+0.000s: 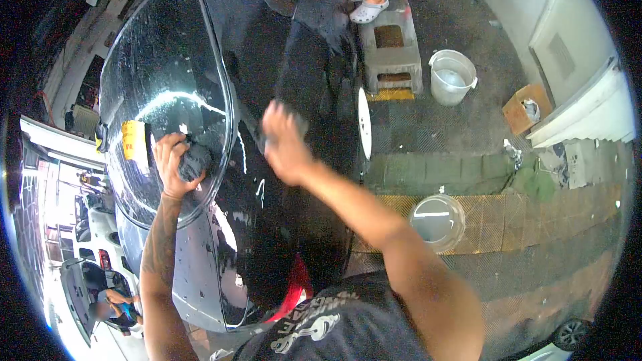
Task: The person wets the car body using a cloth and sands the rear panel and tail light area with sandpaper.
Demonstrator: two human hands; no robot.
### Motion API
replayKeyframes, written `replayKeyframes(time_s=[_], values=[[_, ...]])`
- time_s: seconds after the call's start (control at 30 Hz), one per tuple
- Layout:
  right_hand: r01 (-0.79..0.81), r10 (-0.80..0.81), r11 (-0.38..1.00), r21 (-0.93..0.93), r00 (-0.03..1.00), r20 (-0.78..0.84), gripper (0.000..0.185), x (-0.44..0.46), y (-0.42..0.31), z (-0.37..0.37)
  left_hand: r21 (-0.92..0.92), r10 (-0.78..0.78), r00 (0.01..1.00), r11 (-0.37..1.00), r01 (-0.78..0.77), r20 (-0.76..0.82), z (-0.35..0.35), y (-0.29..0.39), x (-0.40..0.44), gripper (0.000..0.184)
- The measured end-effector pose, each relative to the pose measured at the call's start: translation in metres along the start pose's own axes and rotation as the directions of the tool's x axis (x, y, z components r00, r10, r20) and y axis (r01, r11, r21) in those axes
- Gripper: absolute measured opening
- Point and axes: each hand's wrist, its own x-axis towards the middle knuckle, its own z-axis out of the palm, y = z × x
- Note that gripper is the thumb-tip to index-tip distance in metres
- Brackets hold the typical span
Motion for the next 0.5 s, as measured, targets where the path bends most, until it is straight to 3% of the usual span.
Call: replayKeyframes(time_s=[0.03, 0.07, 0.13, 0.17, 0.2, 0.27, 0.33, 0.37, 0.43, 0.5], values=[[-0.075, 0.080, 0.995, 0.066, 0.993, -0.085, 0.071, 0.034, 0.036, 0.018, 0.003, 0.002, 1.000, 1.000, -0.002, -0.008, 0.000, 0.000, 0.001, 0.062], [-0.065, 0.123, 0.954, 0.292, 0.975, -0.185, 0.069, 0.049, 0.055, 0.021, 0.007, 0.000, 1.000, 1.000, 0.000, -0.019, 0.000, 0.000, 0.001, 0.062], [-0.063, 0.090, 0.984, 0.165, 0.982, -0.165, 0.068, 0.026, 0.031, 0.029, 0.003, -0.017, 1.000, 1.000, 0.017, 0.009, -0.002, 0.001, -0.002, 0.062], [-0.026, 0.034, 0.995, 0.101, 0.997, -0.076, 0.070, -0.007, -0.005, 0.016, 0.005, -0.011, 1.000, 1.000, 0.011, 0.001, -0.001, 0.001, 0.000, 0.062], [0.009, -0.013, 0.981, 0.194, 1.000, 0.022, 0.074, -0.043, -0.034, 0.004, 0.008, -0.011, 1.000, 1.000, 0.011, -0.013, 0.001, 0.001, 0.001, 0.062], [0.148, -0.167, 0.937, 0.317, 0.985, 0.035, 0.077, -0.089, -0.053, 0.011, 0.009, -0.015, 1.000, 1.000, 0.015, -0.018, 0.002, 0.000, 0.001, 0.062], [0.089, -0.101, 0.984, 0.153, 0.992, 0.074, 0.075, -0.042, -0.031, -0.007, 0.015, 0.003, 1.000, 1.000, -0.003, -0.012, 0.000, 0.000, 0.002, 0.062], [0.079, -0.079, 0.997, 0.017, 0.997, -0.011, 0.072, -0.008, -0.008, -0.004, 0.003, 0.008, 1.000, 1.000, -0.008, -0.015, -0.001, 0.000, 0.003, 0.062], [-0.034, 0.084, 0.976, 0.215, 0.971, -0.225, 0.069, 0.054, 0.054, 0.024, 0.011, 0.004, 1.000, 1.000, -0.004, -0.007, 0.000, -0.001, 0.002, 0.062], [-0.129, 0.143, 0.974, 0.184, 0.988, -0.066, 0.073, 0.049, 0.027, 0.004, 0.021, 0.008, 1.000, 1.000, -0.008, -0.013, -0.001, 0.000, 0.002, 0.062]])
